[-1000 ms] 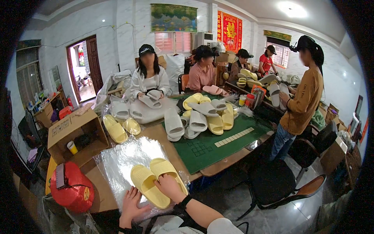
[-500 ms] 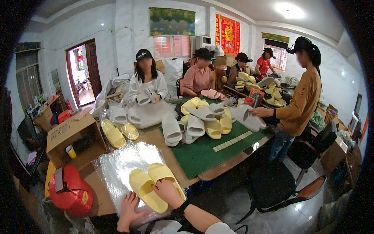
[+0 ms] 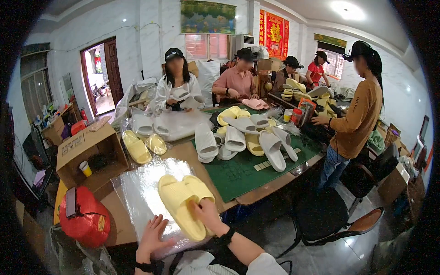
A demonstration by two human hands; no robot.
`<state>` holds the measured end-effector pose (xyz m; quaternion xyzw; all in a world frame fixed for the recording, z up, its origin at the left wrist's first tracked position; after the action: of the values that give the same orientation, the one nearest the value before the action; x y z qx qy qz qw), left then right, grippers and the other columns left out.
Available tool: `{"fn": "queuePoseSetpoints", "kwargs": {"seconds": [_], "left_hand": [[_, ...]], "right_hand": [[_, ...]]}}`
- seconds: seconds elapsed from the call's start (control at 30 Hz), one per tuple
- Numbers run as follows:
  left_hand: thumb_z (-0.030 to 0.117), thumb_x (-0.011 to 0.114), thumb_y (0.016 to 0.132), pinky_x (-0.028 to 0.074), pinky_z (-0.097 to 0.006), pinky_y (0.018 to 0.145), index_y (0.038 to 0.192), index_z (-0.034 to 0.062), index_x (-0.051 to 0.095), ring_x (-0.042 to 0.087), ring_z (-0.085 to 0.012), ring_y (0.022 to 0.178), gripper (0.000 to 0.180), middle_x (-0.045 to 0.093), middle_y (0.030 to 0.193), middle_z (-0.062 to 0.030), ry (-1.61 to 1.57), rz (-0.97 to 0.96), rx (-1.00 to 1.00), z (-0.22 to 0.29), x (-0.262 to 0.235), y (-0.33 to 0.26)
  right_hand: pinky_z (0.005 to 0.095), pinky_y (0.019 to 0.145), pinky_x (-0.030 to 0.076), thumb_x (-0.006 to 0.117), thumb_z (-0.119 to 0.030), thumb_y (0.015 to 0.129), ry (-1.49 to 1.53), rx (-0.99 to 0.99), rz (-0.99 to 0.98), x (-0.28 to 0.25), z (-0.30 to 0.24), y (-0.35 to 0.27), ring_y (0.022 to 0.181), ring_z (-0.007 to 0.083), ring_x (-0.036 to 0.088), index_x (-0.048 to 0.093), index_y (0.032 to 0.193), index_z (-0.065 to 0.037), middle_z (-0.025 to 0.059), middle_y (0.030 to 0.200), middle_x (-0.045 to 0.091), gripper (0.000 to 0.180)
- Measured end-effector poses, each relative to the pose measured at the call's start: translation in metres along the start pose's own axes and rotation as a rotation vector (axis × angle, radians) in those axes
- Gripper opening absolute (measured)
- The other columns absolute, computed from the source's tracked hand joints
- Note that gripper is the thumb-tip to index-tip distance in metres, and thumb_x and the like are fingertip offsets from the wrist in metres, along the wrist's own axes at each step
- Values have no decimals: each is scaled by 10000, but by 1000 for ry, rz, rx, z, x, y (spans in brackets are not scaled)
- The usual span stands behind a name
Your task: The worker is placing pairs of foam sandals onto bubble wrap sheets and packaging them for shipping.
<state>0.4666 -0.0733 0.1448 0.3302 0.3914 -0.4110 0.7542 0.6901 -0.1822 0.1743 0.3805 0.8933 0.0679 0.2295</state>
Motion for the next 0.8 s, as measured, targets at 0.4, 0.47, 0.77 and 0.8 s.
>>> {"fn": "queuePoseSetpoints", "kwargs": {"seconds": [0.4,0.47,0.77,0.8], "left_hand": [[627,763,699,252,-545,1172,1443,128,514,307,-422,1451,930,355,1547,-255,167,-91,-12,18,-3,2],[601,760,721,244,-549,1174,1450,130,504,298,-425,1454,905,332,1554,-266,87,-66,-15,28,-9,2],[510,682,851,229,-578,1172,1475,139,471,283,-436,1459,756,324,1553,-279,67,-100,63,41,9,-3],[497,664,872,233,-580,1170,1467,137,482,291,-438,1455,719,335,1548,-278,63,-96,60,39,11,-3]], "right_hand": [[325,720,501,623,-155,965,239,-29,74,-67,-11,-67,842,189,645,662,1118,37,149,955,688,248],[315,725,502,622,-151,967,250,-29,81,-70,-8,-69,851,180,642,661,1131,32,144,958,687,248],[281,743,503,597,-151,997,503,144,-27,-46,5,-77,918,103,610,655,1149,33,71,1014,677,245],[279,749,504,589,-151,1002,479,145,-42,-43,6,-77,925,95,607,653,1149,35,62,1023,678,245]]}}
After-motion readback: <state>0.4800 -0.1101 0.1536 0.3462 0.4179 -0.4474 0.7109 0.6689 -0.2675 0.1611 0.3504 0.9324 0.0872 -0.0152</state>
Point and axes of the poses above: each hand's wrist, its own y-axis towards the middle knuckle, its own x-axis out of the palm, z = x × y, the point moved 9 cm from there along y, towards the middle knuckle
